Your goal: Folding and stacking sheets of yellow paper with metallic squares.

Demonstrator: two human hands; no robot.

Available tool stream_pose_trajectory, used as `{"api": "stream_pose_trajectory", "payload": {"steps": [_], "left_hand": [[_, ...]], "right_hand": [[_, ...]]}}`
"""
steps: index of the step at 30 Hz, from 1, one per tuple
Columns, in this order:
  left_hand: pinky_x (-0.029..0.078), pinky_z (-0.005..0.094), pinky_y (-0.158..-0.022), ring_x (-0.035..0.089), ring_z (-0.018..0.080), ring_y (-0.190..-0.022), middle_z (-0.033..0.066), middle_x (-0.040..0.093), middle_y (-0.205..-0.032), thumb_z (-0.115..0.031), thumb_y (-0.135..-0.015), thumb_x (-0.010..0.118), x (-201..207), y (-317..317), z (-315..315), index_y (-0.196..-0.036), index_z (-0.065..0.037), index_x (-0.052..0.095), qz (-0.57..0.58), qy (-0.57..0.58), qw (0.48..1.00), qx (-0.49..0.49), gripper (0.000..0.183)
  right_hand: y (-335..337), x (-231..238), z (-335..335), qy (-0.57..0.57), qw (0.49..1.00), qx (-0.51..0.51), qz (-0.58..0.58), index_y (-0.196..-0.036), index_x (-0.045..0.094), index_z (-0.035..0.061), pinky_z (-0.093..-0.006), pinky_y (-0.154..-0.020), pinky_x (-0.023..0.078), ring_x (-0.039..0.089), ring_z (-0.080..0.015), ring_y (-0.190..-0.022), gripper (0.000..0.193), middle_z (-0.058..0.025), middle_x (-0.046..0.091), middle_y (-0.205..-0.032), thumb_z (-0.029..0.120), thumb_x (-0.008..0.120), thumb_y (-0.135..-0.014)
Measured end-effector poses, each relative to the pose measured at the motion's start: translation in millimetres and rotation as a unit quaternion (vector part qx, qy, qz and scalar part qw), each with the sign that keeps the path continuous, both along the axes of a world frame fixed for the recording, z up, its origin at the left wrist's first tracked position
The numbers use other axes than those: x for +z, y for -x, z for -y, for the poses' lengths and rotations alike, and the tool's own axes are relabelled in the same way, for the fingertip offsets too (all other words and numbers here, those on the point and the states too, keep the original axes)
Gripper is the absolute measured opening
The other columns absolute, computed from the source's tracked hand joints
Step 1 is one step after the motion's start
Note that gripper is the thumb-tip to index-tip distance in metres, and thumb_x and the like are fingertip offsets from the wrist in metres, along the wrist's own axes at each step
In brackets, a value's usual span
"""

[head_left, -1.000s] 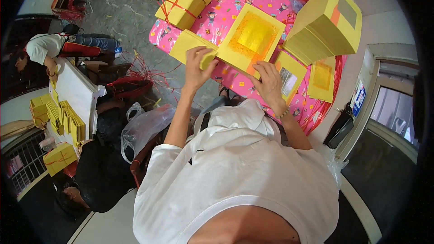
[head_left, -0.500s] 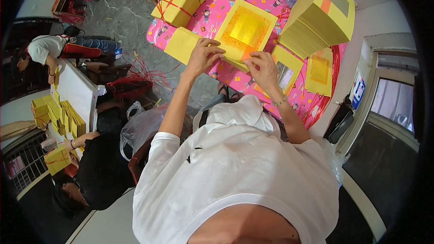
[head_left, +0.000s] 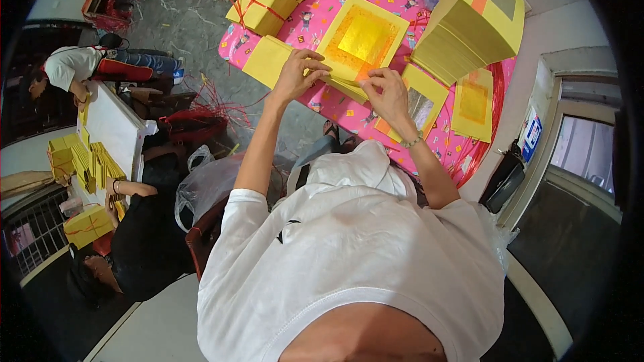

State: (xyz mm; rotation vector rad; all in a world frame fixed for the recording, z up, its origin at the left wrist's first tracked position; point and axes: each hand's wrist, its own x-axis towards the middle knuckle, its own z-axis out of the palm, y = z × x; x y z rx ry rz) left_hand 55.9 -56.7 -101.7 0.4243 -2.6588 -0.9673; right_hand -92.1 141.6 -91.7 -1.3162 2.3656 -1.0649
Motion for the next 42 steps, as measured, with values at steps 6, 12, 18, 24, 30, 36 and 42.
{"api": "stream_pose_trajectory", "payload": {"steps": [6,12,18,24,30,36,42], "left_hand": [[0.041,0.0371,-0.091,0.052,0.0238,-0.103,0.0052,0.060,-0.102,-0.024,-0.077,0.070,1.2,1.0,-0.8,-0.091,-0.016,0.073,0.006,-0.007,1.000,0.010,0.016],[0.042,0.0380,-0.089,0.051,0.0268,-0.101,0.0084,0.060,-0.100,-0.022,-0.073,0.073,7.1,1.9,0.2,-0.087,-0.013,0.073,-0.013,-0.021,1.000,-0.004,0.017],[0.040,0.0408,-0.090,0.048,0.0308,-0.104,0.0123,0.058,-0.098,-0.030,-0.060,0.078,33.6,21.5,-13.5,-0.092,-0.009,0.064,-0.047,0.140,0.988,-0.050,0.041],[0.044,0.0364,-0.082,0.055,0.0241,-0.094,0.0047,0.059,-0.095,-0.002,-0.069,0.062,35.3,40.7,-28.5,-0.100,-0.011,0.058,-0.058,0.146,0.985,-0.072,0.033],[0.047,0.0353,-0.075,0.058,0.0285,-0.084,0.0103,0.062,-0.090,0.003,-0.072,0.060,45.6,41.2,-17.9,-0.102,-0.006,0.059,-0.182,0.065,0.980,0.044,0.032],[0.046,0.0272,-0.084,0.057,0.0141,-0.099,0.0066,0.062,-0.105,-0.003,-0.088,0.056,68.3,31.7,-11.1,-0.117,0.000,0.052,-0.239,-0.374,0.896,0.035,0.030],[0.041,0.0297,-0.095,0.054,0.0138,-0.108,0.0059,0.058,-0.117,-0.008,-0.088,0.060,54.5,25.9,-12.9,-0.126,-0.001,0.046,-0.185,-0.492,0.851,0.012,0.041]], "right_hand": [[2.2,-2.6,0.3,0.006,1.000,0.002,0.008,-0.078,0.072,0.0061,-0.0368,-0.082,0.045,0.056,-0.0269,-0.094,0.021,-0.0098,0.063,-0.096,0.026,0.066,-0.077],[-2.0,2.8,0.1,0.037,0.998,0.009,-0.043,-0.079,0.070,0.0038,-0.0385,-0.077,0.046,0.058,-0.0289,-0.088,0.021,-0.0110,0.064,-0.089,0.024,0.065,-0.079],[-5.1,28.0,1.7,0.043,0.999,0.005,-0.014,-0.084,0.063,0.0018,-0.0386,-0.066,0.047,0.060,-0.0310,-0.075,0.019,-0.0123,0.062,-0.080,0.020,0.061,-0.084],[2.8,48.4,9.0,0.094,0.995,-0.004,0.021,-0.089,0.065,0.0022,-0.0351,-0.073,0.048,0.062,-0.0299,-0.083,0.019,-0.0120,0.063,-0.085,0.020,0.064,-0.083],[26.3,47.2,10.7,0.210,0.973,-0.062,0.076,-0.124,0.047,0.0033,-0.0398,-0.090,0.045,0.046,-0.0288,-0.118,0.061,-0.0161,0.044,-0.131,0.027,0.075,-0.075],[58.6,19.4,20.2,0.289,0.936,-0.064,0.190,-0.141,0.018,-0.0011,-0.0394,-0.107,0.028,0.032,-0.0284,-0.131,0.085,-0.0206,0.031,-0.140,0.027,0.071,-0.081],[49.3,38.1,27.8,0.286,0.896,0.059,0.334,-0.139,0.026,-0.0006,-0.0367,-0.107,0.026,0.033,-0.0236,-0.129,0.070,-0.0158,0.037,-0.138,0.047,0.045,-0.093]]}}
